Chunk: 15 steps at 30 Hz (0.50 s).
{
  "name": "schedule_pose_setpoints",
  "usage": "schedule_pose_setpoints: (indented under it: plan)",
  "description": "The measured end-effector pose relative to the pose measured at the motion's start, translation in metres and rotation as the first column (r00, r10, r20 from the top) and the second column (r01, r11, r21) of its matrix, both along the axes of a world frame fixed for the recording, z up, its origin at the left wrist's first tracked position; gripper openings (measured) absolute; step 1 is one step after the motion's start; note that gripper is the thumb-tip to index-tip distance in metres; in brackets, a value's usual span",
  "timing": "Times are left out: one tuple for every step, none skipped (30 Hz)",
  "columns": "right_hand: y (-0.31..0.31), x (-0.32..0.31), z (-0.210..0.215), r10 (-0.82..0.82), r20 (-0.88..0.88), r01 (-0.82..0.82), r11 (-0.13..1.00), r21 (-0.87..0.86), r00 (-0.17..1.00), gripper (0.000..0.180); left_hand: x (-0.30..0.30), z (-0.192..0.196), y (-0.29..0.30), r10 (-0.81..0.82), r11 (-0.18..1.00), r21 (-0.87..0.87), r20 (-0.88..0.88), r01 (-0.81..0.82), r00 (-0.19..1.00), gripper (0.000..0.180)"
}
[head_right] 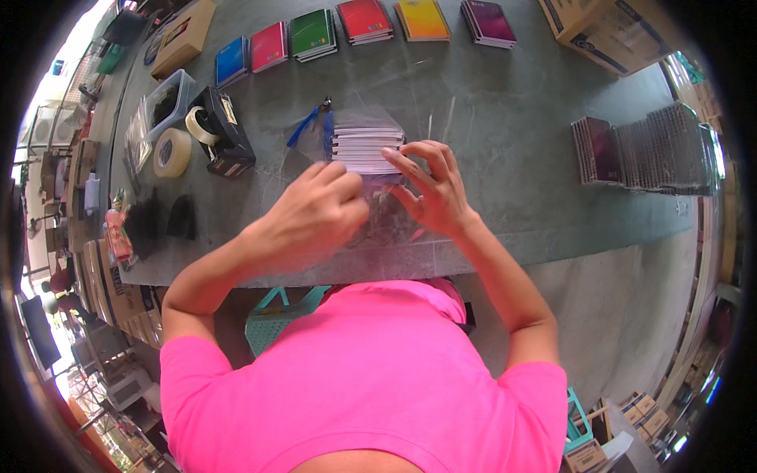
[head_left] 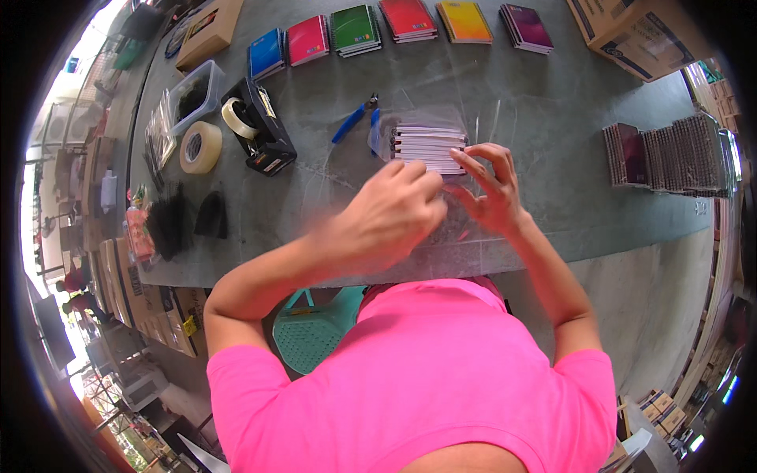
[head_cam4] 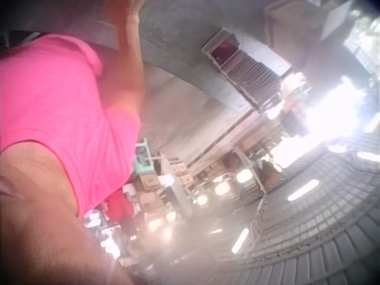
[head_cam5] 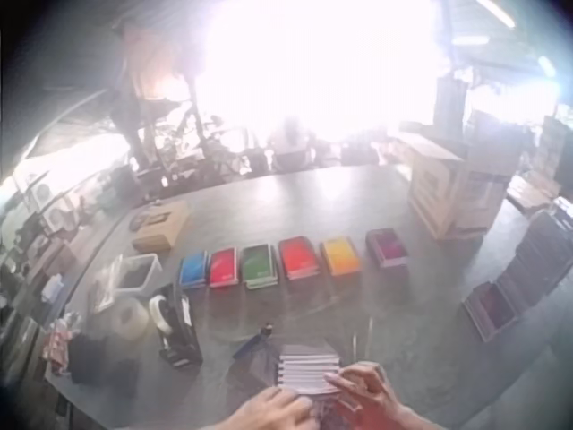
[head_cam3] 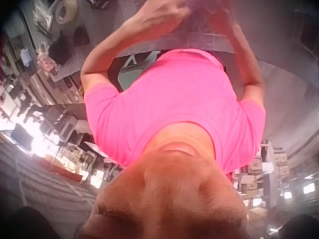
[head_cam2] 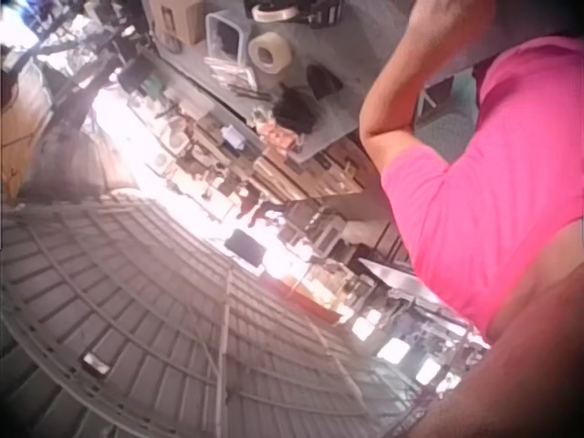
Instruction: The person gathers notebooks of different colors, stacks them together, and places the stack into a plastic bag. They سپس close the bag by hand.
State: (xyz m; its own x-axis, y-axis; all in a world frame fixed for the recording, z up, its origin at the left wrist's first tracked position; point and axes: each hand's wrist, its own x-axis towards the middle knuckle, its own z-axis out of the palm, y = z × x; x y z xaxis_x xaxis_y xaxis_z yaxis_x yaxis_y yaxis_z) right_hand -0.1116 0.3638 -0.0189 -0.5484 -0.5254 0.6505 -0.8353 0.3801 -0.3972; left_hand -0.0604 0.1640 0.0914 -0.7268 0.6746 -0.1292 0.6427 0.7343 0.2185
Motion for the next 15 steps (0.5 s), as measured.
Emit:
schedule_pose_setpoints:
  plan:
    - [0.002, -0.004, -0.002, 0.004, 0.031, -0.004, 1.0, -0.023, 1.0, 0.055, 0.006, 0.001, -0.005, 0.002, 0.984, 0.18, -0.095, 0.015, 0.996, 0.044]
    - [0.002, -0.008, -0.001, 0.025, 0.055, -0.022, 0.999, -0.045, 0.998, 0.055, 0.01, 0.004, -0.008, 0.036, 0.935, 0.353, -0.192, 0.034, 0.981, 0.042]
    - [0.003, -0.01, -0.001, 0.045, 0.078, -0.04, 0.997, -0.066, 0.996, 0.055, 0.003, 0.006, -0.01, 0.114, 0.919, 0.393, -0.241, -0.011, 0.964, 0.04]
    - [0.004, -0.009, -0.006, 0.027, 0.073, -0.021, 0.997, -0.079, 0.997, 0.056, -0.007, 0.003, -0.013, 0.116, 0.928, 0.371, -0.246, -0.017, 0.962, 0.039]
    - [0.002, -0.007, -0.011, 0.013, 0.065, -0.006, 0.996, -0.094, 0.998, 0.057, -0.017, -0.002, -0.016, 0.12, 0.938, 0.347, -0.255, -0.025, 0.96, 0.038]
    - [0.002, -0.006, -0.014, -0.002, 0.057, 0.008, 0.994, -0.11, 0.998, 0.057, -0.022, -0.006, -0.016, 0.124, 0.946, 0.323, -0.264, -0.033, 0.957, 0.036]
    - [0.002, -0.006, -0.014, -0.001, 0.017, 0.002, 0.998, -0.068, 1.0, 0.057, -0.017, -0.01, -0.014, 0.055, 0.978, 0.21, -0.215, -0.009, 0.975, 0.033]
    - [0.004, -0.005, -0.013, -0.013, -0.013, 0.012, 1.0, -0.024, 1.0, 0.057, -0.006, -0.013, -0.006, -0.112, 0.988, 0.066, -0.302, 0.138, 0.947, 0.027]
    - [0.005, -0.004, -0.013, -0.027, -0.035, 0.028, 0.999, 0.021, 0.999, 0.057, 0.009, -0.003, -0.002, -0.227, 0.97, 0.057, -0.141, 0.237, 0.964, 0.028]
    - [0.006, -0.006, -0.009, 0.025, -0.061, -0.02, 0.996, 0.087, 0.998, 0.057, 0.016, 0.007, -0.002, -0.338, 0.94, 0.065, 0.024, 0.336, 0.941, 0.028]
    - [0.003, -0.009, 0.001, 0.091, -0.083, -0.077, 0.985, 0.152, 0.992, 0.057, 0.017, 0.007, -0.008, -0.307, 0.938, 0.149, -0.053, 0.312, 0.95, 0.03]
    - [0.002, -0.013, 0.01, 0.15, -0.109, -0.123, 0.968, 0.217, 0.983, 0.057, 0.016, 0.009, -0.015, -0.274, 0.926, 0.231, -0.133, 0.299, 0.952, 0.032]
    - [-0.003, -0.014, 0.014, 0.191, -0.101, -0.164, 0.96, 0.228, 0.976, 0.051, 0.014, 0.01, -0.022, -0.235, 0.904, 0.312, -0.208, 0.292, 0.95, 0.035]
    - [-0.005, -0.013, 0.015, 0.188, -0.089, -0.162, 0.957, 0.239, 0.978, 0.049, 0.0, 0.013, -0.033, -0.154, 0.956, 0.192, -0.316, 0.223, 0.936, 0.041]
    - [-0.006, -0.013, 0.016, 0.188, -0.078, -0.164, 0.955, 0.247, 0.979, 0.047, -0.014, 0.01, -0.042, -0.029, 0.982, 0.157, -0.414, 0.103, 0.91, 0.045]
